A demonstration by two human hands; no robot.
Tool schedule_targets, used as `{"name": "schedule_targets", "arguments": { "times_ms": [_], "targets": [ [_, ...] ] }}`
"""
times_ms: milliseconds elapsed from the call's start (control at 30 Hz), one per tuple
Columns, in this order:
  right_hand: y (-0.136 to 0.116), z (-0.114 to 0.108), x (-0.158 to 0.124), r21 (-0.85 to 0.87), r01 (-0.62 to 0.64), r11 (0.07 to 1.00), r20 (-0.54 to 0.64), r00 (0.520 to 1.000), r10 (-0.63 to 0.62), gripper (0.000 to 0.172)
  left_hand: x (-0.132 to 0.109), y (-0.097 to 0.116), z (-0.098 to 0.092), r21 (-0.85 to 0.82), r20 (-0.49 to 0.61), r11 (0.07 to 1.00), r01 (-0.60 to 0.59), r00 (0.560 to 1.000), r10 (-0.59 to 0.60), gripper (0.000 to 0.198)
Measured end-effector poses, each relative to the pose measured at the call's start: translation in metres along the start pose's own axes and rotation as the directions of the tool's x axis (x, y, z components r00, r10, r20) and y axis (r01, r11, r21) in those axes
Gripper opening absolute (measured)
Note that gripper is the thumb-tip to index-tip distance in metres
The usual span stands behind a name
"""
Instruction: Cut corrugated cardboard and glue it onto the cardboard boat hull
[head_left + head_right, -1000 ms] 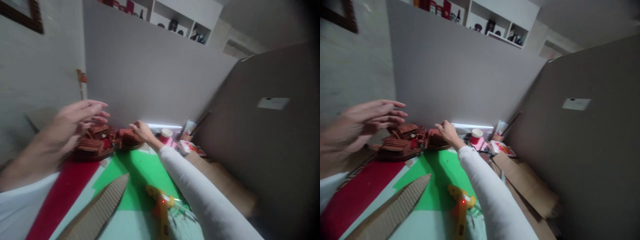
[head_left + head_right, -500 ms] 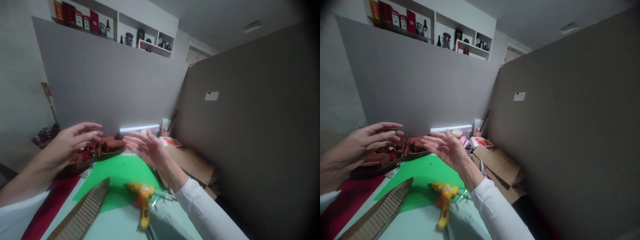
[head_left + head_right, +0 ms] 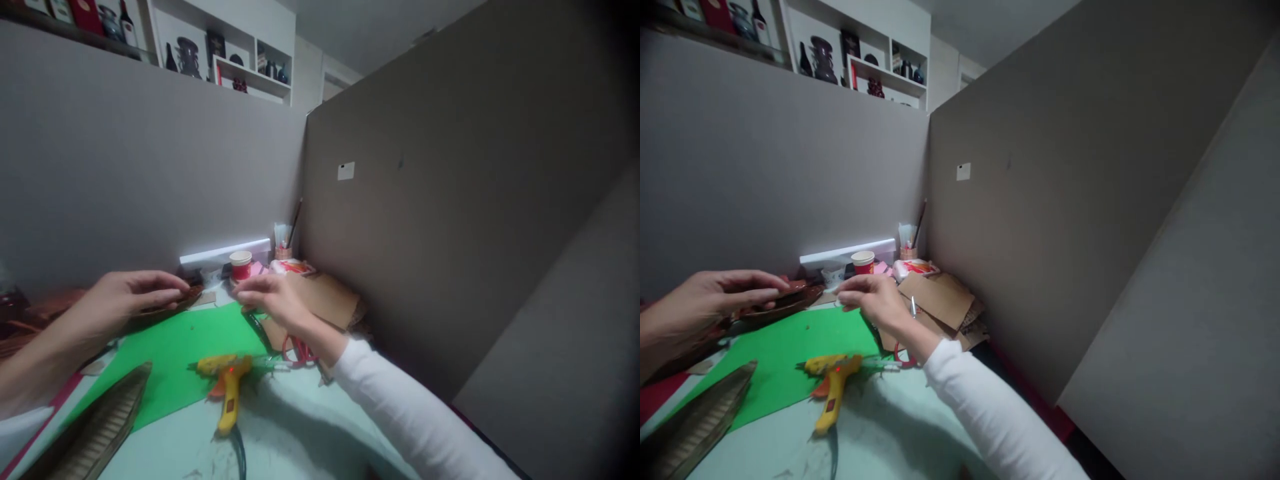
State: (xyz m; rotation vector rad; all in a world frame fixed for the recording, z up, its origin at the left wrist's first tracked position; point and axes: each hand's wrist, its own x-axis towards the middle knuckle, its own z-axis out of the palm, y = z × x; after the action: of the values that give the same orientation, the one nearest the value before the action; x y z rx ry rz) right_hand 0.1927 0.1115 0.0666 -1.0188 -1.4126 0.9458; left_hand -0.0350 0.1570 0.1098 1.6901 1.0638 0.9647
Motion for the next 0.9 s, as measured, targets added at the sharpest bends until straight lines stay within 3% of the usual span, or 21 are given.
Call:
{"name": "schedule_targets", "arguments": {
  "times_ms": [133,267,333,467,600,767,900],
  "targets": [
    [-0.021,-0.066,-0.024,-0.344,0.029,0.939,-0.092,0.994,-0.065,0.016,0.012,0.000,0.024,-0.017,0.106,1.000,0.006,0.994,-0.004,0.017],
    [-0.025,-0.116,-0.048,-0.704,-0.020,0.710,-0.112,0.990,-0.083,0.024,0.025,0.004,0.059,-0.068,0.165,0.996,-0.064,0.984,0.075,0.019],
    [-0.017,-0.129,-0.058,-0.842,-0.049,0.538,-0.097,0.993,-0.062,0.022,0.030,0.006,0.078,-0.099,0.165,0.992,-0.081,0.981,0.097,0.018],
    [0.010,-0.136,-0.073,-0.975,-0.054,0.215,-0.046,0.998,0.041,0.035,0.034,0.009,0.112,-0.131,0.170,0.988,-0.081,0.980,0.103,0.018],
    [0.030,-0.136,-0.081,-0.999,-0.047,0.015,-0.045,0.993,0.111,0.035,0.035,0.006,0.131,-0.134,0.235,0.989,-0.060,0.968,0.090,0.017],
    [0.034,-0.139,-0.083,-0.996,-0.070,-0.049,-0.075,0.991,0.108,0.033,0.036,-0.001,0.139,-0.134,0.281,0.989,-0.067,0.954,0.102,0.021],
    [0.029,-0.147,-0.082,-0.989,-0.135,0.063,-0.131,0.990,0.057,0.031,0.035,-0.008,0.144,-0.126,0.303,0.989,-0.075,0.946,0.111,0.022]
  ]
}}
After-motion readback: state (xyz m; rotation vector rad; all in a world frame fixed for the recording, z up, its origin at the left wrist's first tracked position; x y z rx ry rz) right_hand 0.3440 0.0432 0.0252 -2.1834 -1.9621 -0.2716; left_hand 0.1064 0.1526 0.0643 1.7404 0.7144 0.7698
